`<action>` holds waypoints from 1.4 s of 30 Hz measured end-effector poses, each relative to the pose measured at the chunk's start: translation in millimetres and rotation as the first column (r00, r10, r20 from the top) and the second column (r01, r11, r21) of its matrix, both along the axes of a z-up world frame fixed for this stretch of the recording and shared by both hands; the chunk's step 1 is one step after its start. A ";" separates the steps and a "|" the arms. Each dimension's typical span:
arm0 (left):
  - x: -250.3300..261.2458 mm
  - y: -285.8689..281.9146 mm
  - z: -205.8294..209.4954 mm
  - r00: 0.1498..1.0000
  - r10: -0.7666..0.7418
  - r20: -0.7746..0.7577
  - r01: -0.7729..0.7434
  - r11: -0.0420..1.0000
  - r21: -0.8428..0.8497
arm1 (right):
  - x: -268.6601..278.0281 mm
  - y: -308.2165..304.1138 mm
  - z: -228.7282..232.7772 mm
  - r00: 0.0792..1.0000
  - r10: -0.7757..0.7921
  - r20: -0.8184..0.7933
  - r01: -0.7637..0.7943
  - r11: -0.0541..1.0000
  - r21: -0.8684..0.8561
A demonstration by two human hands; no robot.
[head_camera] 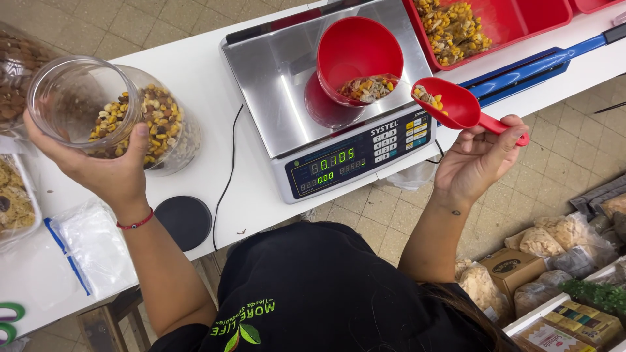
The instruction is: Packaging a nut and seed mixture by scooping it from a jar, weighing it on a scale, and placing it into bags.
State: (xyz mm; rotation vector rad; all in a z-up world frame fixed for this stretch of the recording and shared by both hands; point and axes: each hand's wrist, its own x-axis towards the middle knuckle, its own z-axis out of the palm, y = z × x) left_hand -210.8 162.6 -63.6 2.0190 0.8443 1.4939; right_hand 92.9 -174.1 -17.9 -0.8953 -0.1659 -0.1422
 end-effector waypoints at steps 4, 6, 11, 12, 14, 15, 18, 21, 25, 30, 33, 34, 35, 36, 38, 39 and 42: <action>-0.4 -0.5 1.8 1.000 -0.016 0.000 0.016 1.000 0.020 | -2.8 -1.0 1.6 0.999 0.039 -0.026 -0.038 0.998 0.050; -2.0 -0.3 -0.1 1.000 0.001 -0.006 0.000 1.000 0.024 | -4.4 0.2 1.6 0.998 0.056 -0.026 -0.054 0.997 0.059; -6.1 2.6 -9.6 0.998 0.057 -0.040 -0.059 0.998 -0.033 | -7.7 6.1 1.5 1.000 0.016 0.015 -0.016 1.000 0.008; -6.2 2.5 -9.0 0.998 0.059 -0.038 -0.060 0.998 -0.033 | -7.8 8.2 1.7 1.000 0.018 0.017 -0.018 1.000 0.009; -6.0 2.0 -8.1 0.996 0.074 -0.057 -0.077 0.996 -0.042 | -8.5 11.6 1.5 0.994 0.111 0.005 -0.111 0.990 0.088; -5.9 1.5 -8.0 0.996 0.074 -0.057 -0.077 0.996 -0.043 | -10.2 13.3 2.1 0.994 0.111 0.006 -0.111 0.990 0.088; -6.1 2.9 -8.7 0.997 0.069 -0.040 -0.070 0.997 -0.037 | -15.2 23.1 6.1 0.997 0.075 0.024 -0.075 0.997 0.028; -1.5 3.3 -10.9 0.995 0.094 -0.042 -0.095 0.995 -0.018 | -25.5 35.0 14.2 0.997 0.072 0.034 -0.072 0.997 -0.002; -3.8 -5.1 -6.8 0.997 0.070 0.020 -0.070 0.997 0.011 | -53.5 88.0 25.0 0.968 0.221 0.120 -0.211 0.973 -0.091; -5.1 -28.2 -3.4 0.992 0.124 -0.021 -0.122 0.989 0.084 | -107.6 175.8 41.4 0.727 0.572 0.380 -0.521 0.820 -0.237; -4.1 -36.8 5.5 0.987 0.156 -0.038 -0.150 0.981 0.123 | -137.9 208.6 50.5 0.463 0.729 0.504 -0.315 0.667 -0.675; -4.1 -35.7 4.5 0.992 0.118 0.037 -0.121 0.986 0.116 | -147.6 218.4 56.6 0.267 0.662 0.701 -0.108 0.743 -0.660; -2.9 -35.0 3.5 0.990 0.080 0.113 -0.092 0.990 0.111 | -156.1 227.8 62.5 0.019 0.576 0.817 0.079 0.814 -0.576; -7.3 -33.5 1.8 0.991 0.075 0.113 -0.088 0.990 0.108 | -153.3 219.5 62.2 0.022 0.579 0.815 0.083 0.811 -0.579; -11.3 -31.3 -1.4 0.993 0.116 -0.020 -0.113 0.988 0.107 | -144.1 200.8 62.3 0.035 0.675 0.737 -0.040 0.738 -0.674; -14.7 -26.9 -4.7 0.994 0.104 -0.018 -0.102 0.989 0.105 | -137.0 191.2 57.9 0.041 0.676 0.736 -0.030 0.737 -0.675; -15.2 -17.9 -9.0 0.999 0.030 0.018 -0.031 0.999 0.029 | -112.5 151.0 51.4 0.366 0.534 0.762 -0.083 0.834 -0.545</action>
